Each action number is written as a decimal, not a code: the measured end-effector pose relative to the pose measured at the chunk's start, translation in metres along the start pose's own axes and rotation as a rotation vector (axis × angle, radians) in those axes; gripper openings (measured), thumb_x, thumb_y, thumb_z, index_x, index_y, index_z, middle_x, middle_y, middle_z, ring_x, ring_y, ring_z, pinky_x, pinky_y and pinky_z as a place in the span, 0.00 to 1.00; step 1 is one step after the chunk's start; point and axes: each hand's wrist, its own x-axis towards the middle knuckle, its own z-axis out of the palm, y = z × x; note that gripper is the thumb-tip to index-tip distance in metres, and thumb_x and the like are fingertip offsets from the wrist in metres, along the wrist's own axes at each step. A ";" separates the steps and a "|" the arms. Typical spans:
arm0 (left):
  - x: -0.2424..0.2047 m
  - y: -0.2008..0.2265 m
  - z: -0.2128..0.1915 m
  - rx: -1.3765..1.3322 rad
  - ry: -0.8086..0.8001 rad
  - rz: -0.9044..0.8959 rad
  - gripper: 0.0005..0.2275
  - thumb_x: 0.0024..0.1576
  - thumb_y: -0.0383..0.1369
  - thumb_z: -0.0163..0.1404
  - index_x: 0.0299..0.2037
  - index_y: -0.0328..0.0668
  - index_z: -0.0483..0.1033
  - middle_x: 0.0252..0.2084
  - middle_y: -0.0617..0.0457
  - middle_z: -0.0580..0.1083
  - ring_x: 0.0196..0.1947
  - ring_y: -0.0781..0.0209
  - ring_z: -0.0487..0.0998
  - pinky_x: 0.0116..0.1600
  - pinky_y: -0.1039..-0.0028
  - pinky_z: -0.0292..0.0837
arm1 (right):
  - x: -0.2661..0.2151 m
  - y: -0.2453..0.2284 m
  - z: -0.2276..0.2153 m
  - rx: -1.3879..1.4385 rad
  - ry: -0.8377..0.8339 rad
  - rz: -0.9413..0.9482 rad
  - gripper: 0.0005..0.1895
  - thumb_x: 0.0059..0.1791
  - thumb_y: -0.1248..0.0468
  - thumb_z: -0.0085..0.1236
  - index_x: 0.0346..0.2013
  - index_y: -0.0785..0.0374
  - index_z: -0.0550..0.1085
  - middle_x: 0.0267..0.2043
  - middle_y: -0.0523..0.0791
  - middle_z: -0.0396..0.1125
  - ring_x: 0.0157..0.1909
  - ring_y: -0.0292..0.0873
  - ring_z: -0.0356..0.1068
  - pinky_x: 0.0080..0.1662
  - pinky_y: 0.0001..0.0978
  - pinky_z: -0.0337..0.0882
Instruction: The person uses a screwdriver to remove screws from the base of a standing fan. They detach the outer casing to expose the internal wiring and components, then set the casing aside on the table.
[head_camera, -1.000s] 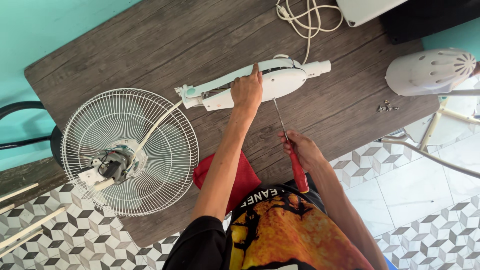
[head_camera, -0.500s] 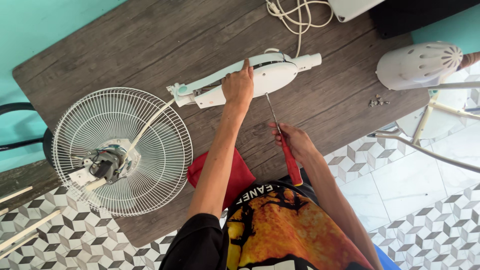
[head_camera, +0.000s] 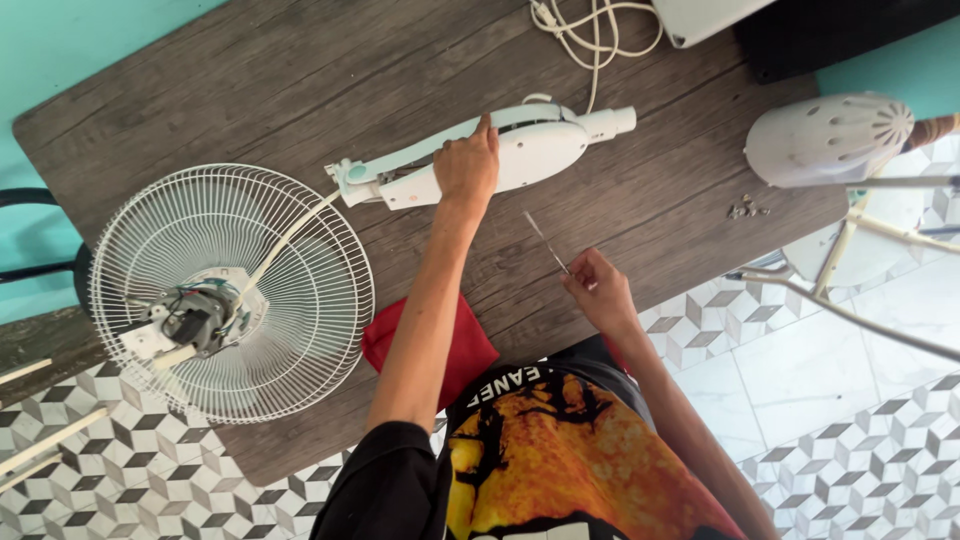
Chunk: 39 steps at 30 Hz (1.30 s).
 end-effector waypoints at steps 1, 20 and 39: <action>0.002 0.000 -0.003 -0.026 -0.025 -0.008 0.18 0.66 0.42 0.40 0.62 0.51 0.74 0.25 0.44 0.80 0.32 0.45 0.84 0.44 0.54 0.78 | 0.004 0.000 -0.004 -0.140 0.015 -0.081 0.10 0.49 0.65 0.64 0.34 0.63 0.69 0.29 0.45 0.66 0.30 0.43 0.69 0.33 0.36 0.71; -0.048 0.009 -0.035 -0.341 -0.202 -0.135 0.30 0.62 0.46 0.48 0.72 0.42 0.58 0.20 0.40 0.76 0.20 0.46 0.81 0.31 0.60 0.79 | 0.152 0.006 0.066 1.337 -0.253 0.191 0.51 0.48 0.33 0.55 0.74 0.61 0.52 0.73 0.49 0.55 0.71 0.46 0.59 0.67 0.46 0.64; -0.065 0.008 -0.082 -0.750 -0.234 -0.137 0.21 0.61 0.41 0.53 0.65 0.55 0.70 0.37 0.47 0.82 0.27 0.58 0.87 0.37 0.63 0.79 | 0.170 0.018 0.049 1.078 -0.268 0.158 0.42 0.44 0.49 0.60 0.67 0.55 0.53 0.62 0.47 0.58 0.64 0.48 0.60 0.62 0.46 0.66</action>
